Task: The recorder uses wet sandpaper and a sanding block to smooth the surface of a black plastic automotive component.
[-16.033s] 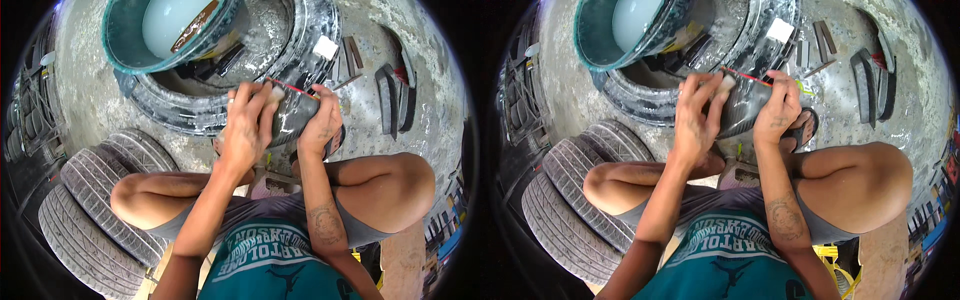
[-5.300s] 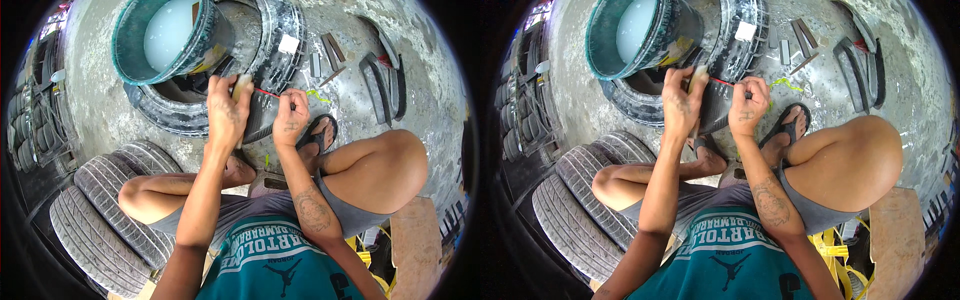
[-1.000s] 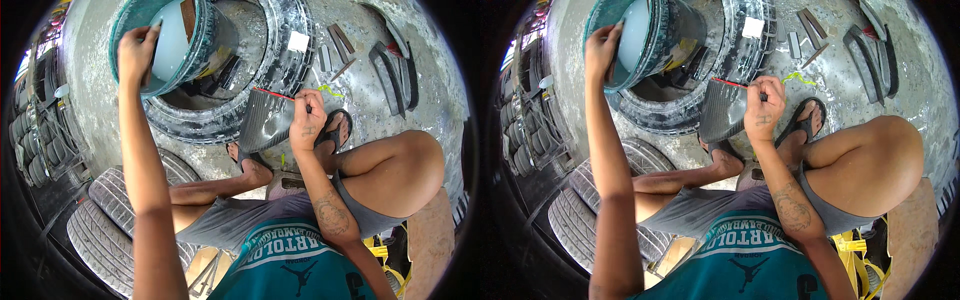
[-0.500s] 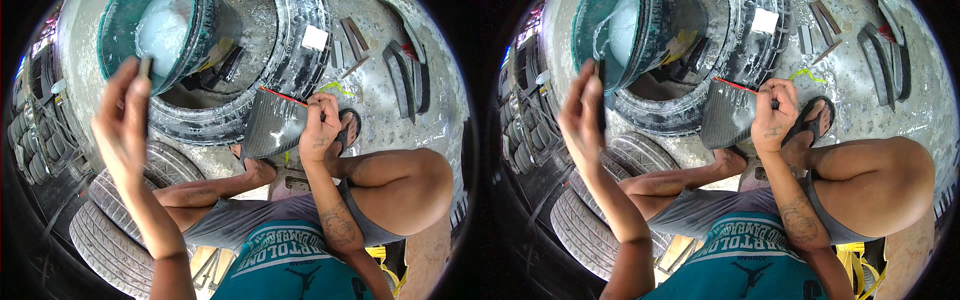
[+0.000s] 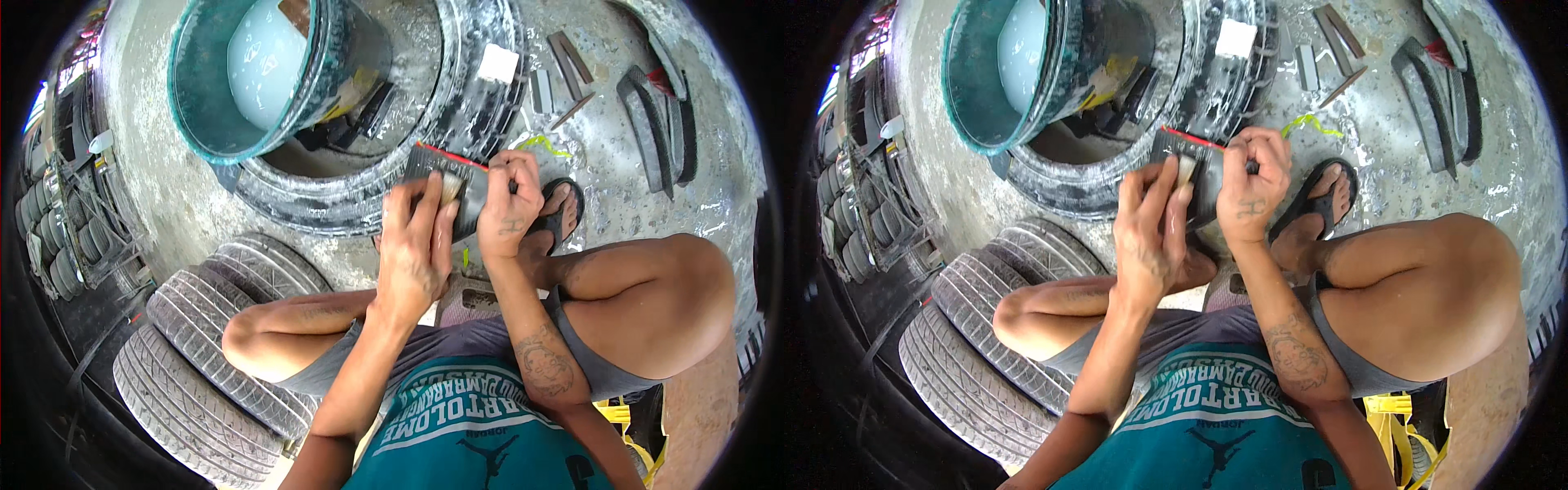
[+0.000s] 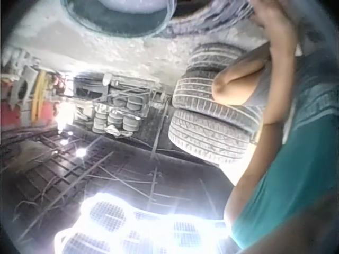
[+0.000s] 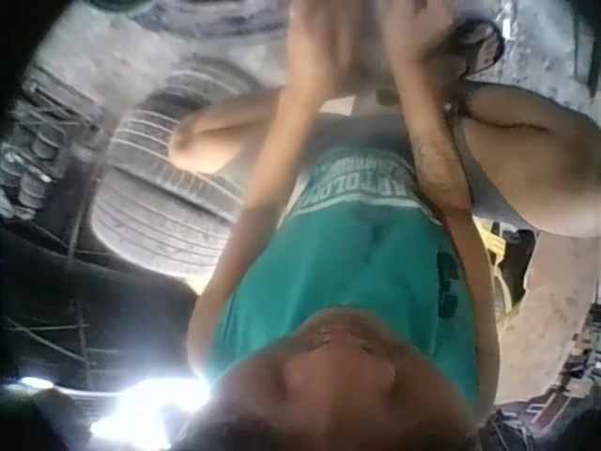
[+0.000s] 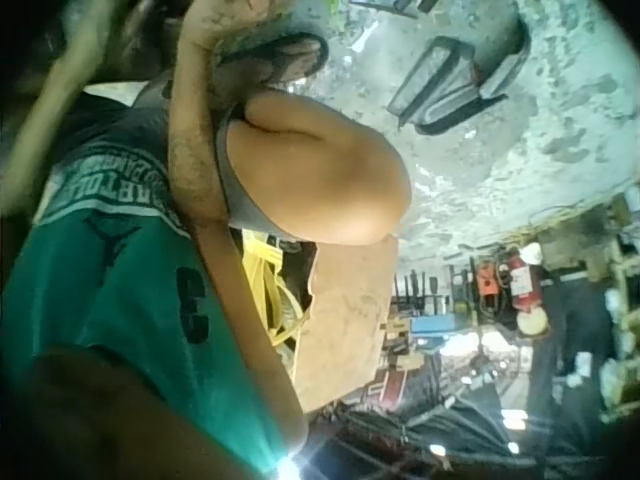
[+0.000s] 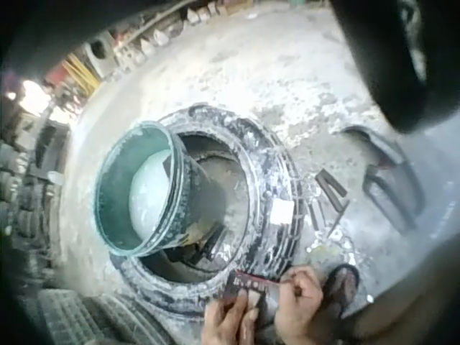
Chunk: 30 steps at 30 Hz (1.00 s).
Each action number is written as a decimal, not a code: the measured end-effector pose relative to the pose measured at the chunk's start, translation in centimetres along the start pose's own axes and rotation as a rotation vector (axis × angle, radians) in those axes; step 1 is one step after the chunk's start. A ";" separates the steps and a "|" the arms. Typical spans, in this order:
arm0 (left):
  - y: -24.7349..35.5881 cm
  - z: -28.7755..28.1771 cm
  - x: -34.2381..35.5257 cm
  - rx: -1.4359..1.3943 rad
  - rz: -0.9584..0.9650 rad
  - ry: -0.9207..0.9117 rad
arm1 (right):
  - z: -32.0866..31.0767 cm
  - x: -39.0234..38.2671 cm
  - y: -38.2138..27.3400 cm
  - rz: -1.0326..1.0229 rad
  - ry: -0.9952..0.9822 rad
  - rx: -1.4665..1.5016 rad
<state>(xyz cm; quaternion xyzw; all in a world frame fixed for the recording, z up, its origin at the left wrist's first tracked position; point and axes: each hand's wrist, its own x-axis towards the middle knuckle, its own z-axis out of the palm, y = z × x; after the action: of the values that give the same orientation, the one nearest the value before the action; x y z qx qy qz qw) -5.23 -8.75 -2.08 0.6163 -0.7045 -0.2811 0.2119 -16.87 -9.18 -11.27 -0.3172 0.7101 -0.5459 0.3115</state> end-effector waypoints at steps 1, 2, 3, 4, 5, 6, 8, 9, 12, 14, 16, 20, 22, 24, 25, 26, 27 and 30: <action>0.1 0.0 -0.2 0.001 -0.005 0.005 | 0.1 -0.1 0.1 0.002 -0.005 -0.025; -0.1 0.6 0.5 0.014 0.012 0.011 | 0.2 0.3 0.3 0.013 0.000 -0.028; 0.2 0.8 1.5 0.031 0.015 0.014 | 0.4 0.3 -0.1 0.017 -0.005 -0.026; 0.5 1.0 2.9 0.032 0.085 0.039 | 0.3 0.5 -0.6 0.017 -0.003 0.003; 0.8 0.5 2.2 0.030 0.078 0.035 | 0.2 0.4 -1.0 0.017 -0.002 0.031; 1.0 0.6 1.9 -0.004 0.048 0.019 | -0.3 0.4 -0.6 0.021 -0.007 0.012; 0.6 0.1 0.5 -0.044 -0.016 -0.002 | -0.3 0.3 0.1 0.003 -0.004 -0.018; 0.6 -0.3 0.2 -0.025 0.016 -0.005 | -0.2 -0.1 0.1 0.002 -0.006 -0.054; 0.3 1.3 3.0 0.002 0.110 0.030 | -0.2 0.5 0.0 0.022 -0.016 -0.007; -0.1 0.6 5.1 -0.131 0.011 0.010 | 0.5 0.3 -0.4 0.036 -0.019 0.070; 0.3 -0.8 5.7 -0.192 -0.085 0.086 | 0.3 0.3 0.0 0.040 -0.015 0.051; -1.6 -3.1 0.7 -0.064 -0.193 0.099 | 0.2 0.4 0.3 0.069 0.017 0.077; -0.8 -3.0 -1.1 -0.045 -0.085 0.073 | 0.2 0.4 0.2 0.075 0.011 0.072; 0.2 -1.5 -1.6 -0.074 -0.083 0.060 | 0.1 0.5 0.2 0.080 0.010 0.064; 0.2 -0.8 -1.5 -0.083 -0.069 0.057 | 0.3 0.3 0.2 0.063 0.009 0.063; 0.1 0.1 -0.6 -0.024 -0.008 0.072 | 0.5 0.3 0.2 0.046 0.008 0.062; -0.2 1.2 0.7 0.026 0.053 0.083 | 0.5 0.4 0.1 0.045 0.008 0.058; 0.1 1.2 1.2 0.007 0.073 0.065 | -0.3 0.3 -0.2 0.023 -0.007 0.039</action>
<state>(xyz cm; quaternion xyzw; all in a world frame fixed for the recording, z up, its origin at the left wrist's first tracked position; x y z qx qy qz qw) -6.32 -9.80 -2.99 0.5999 -0.7201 -0.2504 0.2427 -17.30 -9.28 -11.02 -0.3050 0.7019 -0.5549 0.3262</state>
